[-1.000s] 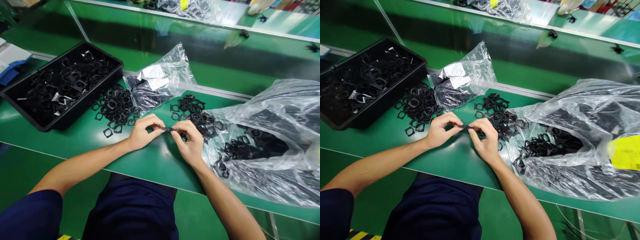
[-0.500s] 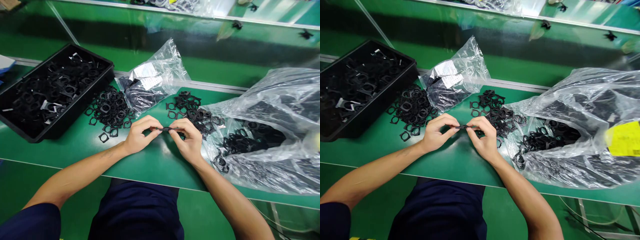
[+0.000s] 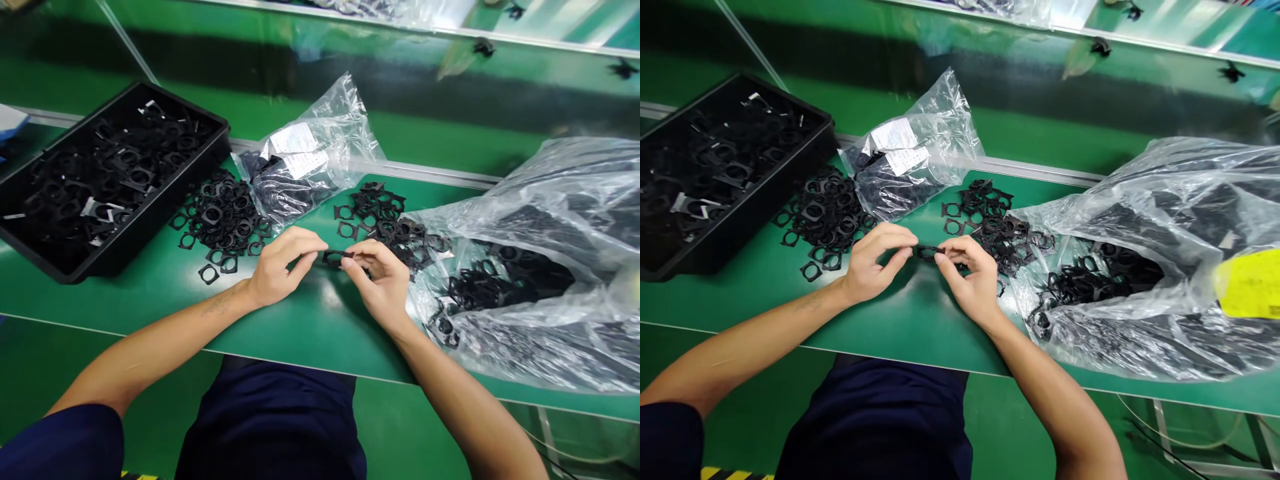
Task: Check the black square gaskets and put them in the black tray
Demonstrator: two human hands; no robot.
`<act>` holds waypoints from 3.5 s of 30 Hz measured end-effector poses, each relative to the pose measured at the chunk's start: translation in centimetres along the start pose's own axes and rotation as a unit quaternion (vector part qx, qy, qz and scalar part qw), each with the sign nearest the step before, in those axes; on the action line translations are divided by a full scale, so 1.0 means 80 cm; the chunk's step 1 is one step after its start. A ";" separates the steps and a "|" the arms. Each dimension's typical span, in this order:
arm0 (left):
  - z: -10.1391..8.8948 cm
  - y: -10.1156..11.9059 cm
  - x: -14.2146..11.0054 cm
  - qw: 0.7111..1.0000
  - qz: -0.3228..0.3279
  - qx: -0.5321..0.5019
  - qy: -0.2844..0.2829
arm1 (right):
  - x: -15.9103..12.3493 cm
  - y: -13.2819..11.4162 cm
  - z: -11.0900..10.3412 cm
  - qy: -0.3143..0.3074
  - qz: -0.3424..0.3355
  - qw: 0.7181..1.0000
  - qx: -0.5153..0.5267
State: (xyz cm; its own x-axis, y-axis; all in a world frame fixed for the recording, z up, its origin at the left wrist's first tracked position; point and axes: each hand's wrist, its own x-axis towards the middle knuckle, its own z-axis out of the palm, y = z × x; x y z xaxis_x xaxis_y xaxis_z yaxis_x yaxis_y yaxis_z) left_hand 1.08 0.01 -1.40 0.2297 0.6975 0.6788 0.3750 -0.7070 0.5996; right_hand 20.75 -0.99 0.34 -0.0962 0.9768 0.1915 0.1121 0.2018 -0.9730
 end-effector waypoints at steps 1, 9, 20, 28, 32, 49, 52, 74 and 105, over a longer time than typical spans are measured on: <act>0.000 0.000 0.000 1.000 0.014 0.013 -0.002 | 0.001 -0.001 0.000 -0.001 0.022 1.000 0.018; 0.002 -0.001 -0.003 0.999 0.030 0.014 -0.007 | 0.007 0.000 0.001 -0.022 0.108 0.985 0.133; 0.001 0.001 0.000 1.000 0.000 0.011 -0.018 | 0.007 0.002 0.001 -0.010 0.099 0.990 0.102; 0.008 0.000 -0.005 0.990 -0.091 -0.093 -0.063 | 0.008 0.004 0.000 0.010 0.099 0.988 0.119; 0.013 -0.001 -0.008 0.969 -0.176 -0.161 -0.062 | 0.006 0.007 0.002 -0.004 0.082 0.990 0.111; 0.009 0.003 -0.002 0.986 -0.126 -0.085 -0.063 | 0.001 0.007 0.003 -0.051 0.025 0.998 -0.019; 0.012 0.000 -0.004 0.963 -0.214 -0.157 -0.055 | 0.002 0.006 0.003 -0.028 0.068 0.996 0.042; 0.013 -0.010 0.002 0.806 -0.428 -0.408 -0.037 | 0.004 0.002 0.003 -0.066 0.085 0.992 0.072; 0.009 -0.004 0.008 0.839 -0.403 -0.365 -0.040 | 0.006 0.004 0.006 -0.094 0.152 0.980 0.085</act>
State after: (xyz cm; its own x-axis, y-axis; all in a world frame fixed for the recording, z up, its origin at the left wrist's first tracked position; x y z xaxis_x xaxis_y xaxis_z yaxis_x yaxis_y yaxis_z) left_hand 1.76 0.76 -1.46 0.2360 0.9681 -0.0844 -0.2048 0.1345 0.9695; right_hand 20.25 -0.48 0.07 -0.2665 0.9560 -0.1229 -0.0010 -0.1278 -0.9918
